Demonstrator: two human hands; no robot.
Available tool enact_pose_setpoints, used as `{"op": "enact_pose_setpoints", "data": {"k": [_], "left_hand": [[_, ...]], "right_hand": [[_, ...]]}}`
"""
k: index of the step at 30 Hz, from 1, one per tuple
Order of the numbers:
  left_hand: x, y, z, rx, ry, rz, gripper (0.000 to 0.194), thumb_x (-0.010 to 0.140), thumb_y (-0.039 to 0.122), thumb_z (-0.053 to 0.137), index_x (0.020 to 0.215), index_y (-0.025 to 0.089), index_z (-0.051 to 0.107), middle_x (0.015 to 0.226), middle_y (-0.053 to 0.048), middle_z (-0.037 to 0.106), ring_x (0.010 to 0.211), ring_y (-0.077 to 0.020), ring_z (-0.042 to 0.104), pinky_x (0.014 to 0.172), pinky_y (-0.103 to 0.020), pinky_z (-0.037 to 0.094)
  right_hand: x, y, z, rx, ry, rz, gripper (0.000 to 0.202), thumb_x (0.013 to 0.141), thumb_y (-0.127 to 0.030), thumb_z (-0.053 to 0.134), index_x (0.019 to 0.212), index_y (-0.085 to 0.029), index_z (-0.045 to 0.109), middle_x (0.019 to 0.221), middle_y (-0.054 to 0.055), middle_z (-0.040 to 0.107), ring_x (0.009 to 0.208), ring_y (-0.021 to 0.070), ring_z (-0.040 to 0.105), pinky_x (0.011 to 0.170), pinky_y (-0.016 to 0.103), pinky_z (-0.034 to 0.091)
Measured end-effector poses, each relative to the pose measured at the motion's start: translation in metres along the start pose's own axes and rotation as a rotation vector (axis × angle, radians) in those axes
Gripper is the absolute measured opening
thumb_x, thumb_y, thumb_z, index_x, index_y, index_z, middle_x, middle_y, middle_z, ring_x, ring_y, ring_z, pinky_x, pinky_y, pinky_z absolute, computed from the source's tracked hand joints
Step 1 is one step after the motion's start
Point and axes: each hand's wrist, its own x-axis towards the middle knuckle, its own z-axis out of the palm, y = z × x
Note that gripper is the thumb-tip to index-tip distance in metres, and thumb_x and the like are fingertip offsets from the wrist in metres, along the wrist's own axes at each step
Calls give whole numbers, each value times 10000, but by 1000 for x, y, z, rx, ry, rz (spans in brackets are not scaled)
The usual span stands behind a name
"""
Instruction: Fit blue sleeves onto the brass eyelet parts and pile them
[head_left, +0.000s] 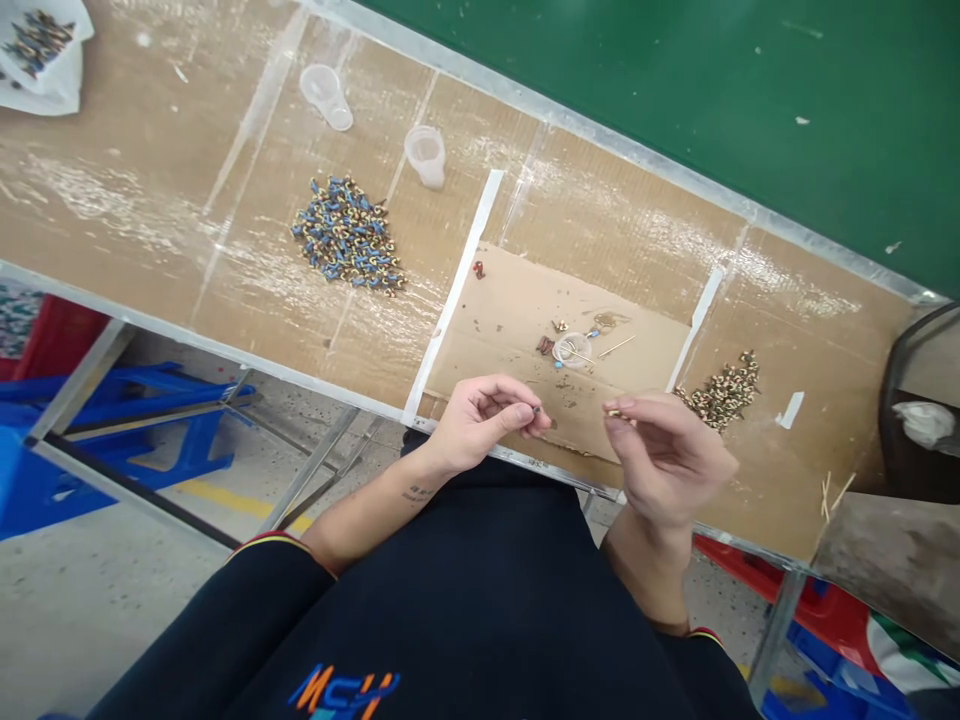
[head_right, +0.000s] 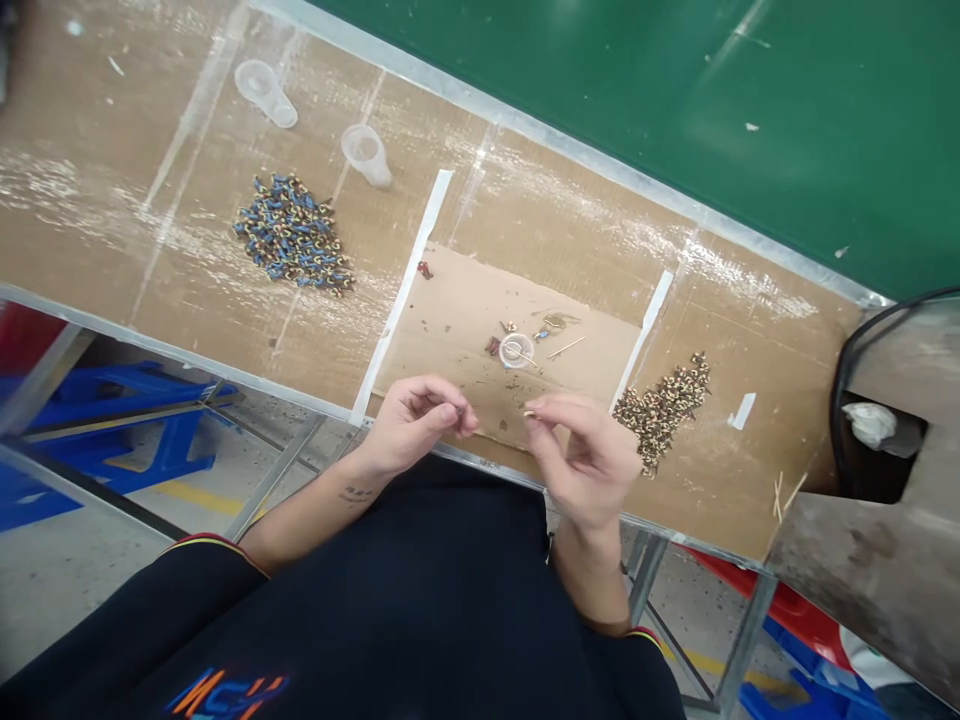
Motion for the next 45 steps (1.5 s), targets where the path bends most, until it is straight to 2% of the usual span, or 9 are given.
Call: {"op": "enact_pose_setpoints", "data": {"k": [6,12,19,26,34,41,45], "left_hand": [[-5,3,1,105,39,53,467,785,580,917,783,139,763,685,-63,767,620,-154,743,620,-240,623],[-6,5,4,127,4,129,425,828,547,893,757,148,764,719,-64,762,662,-154,734,672,-251,631],[-7,7,3,173,16,124,459,813,588,887,736,156,754,702,-62,746,651,-166,725,660,-263,619],[-10,9,1,313,2,168,465,878,602,818,755,158,754,683,-64,737,605,-143,678,599,-231,565],[-12,13,2,364,-63,95,482,930,627,748,837,154,725,713,-60,729,628,-147,680,615,-234,563],[-13,9,10,434,5,232,479,978,640,675,842,182,691,737,-46,720,653,-150,671,671,-253,556],[-12,11,12,499,3,260,518,1000,679,603,836,192,674,738,-48,718,649,-156,651,675,-267,547]], "right_hand": [[-14,-9,27,166,-24,161,142,949,-185,778,1026,-301,807,915,18,837,803,198,814,699,331,690],[-15,-16,42,305,-26,239,97,938,-223,805,992,-303,816,962,25,834,861,190,818,756,327,701],[-13,-17,39,262,-83,265,44,929,-243,808,929,-284,823,944,40,835,859,208,818,752,344,701],[-11,-16,35,262,-143,247,123,918,-187,807,962,-300,829,952,27,841,845,193,813,724,314,691],[-9,-7,31,245,-173,189,122,921,-187,791,943,-299,831,915,31,834,800,194,804,672,310,679],[-11,-6,35,275,-118,179,98,940,-214,792,963,-304,824,930,26,820,806,176,794,682,292,668],[-11,-7,40,313,-96,170,109,949,-210,785,979,-309,818,927,17,807,798,164,781,675,282,657]]}}
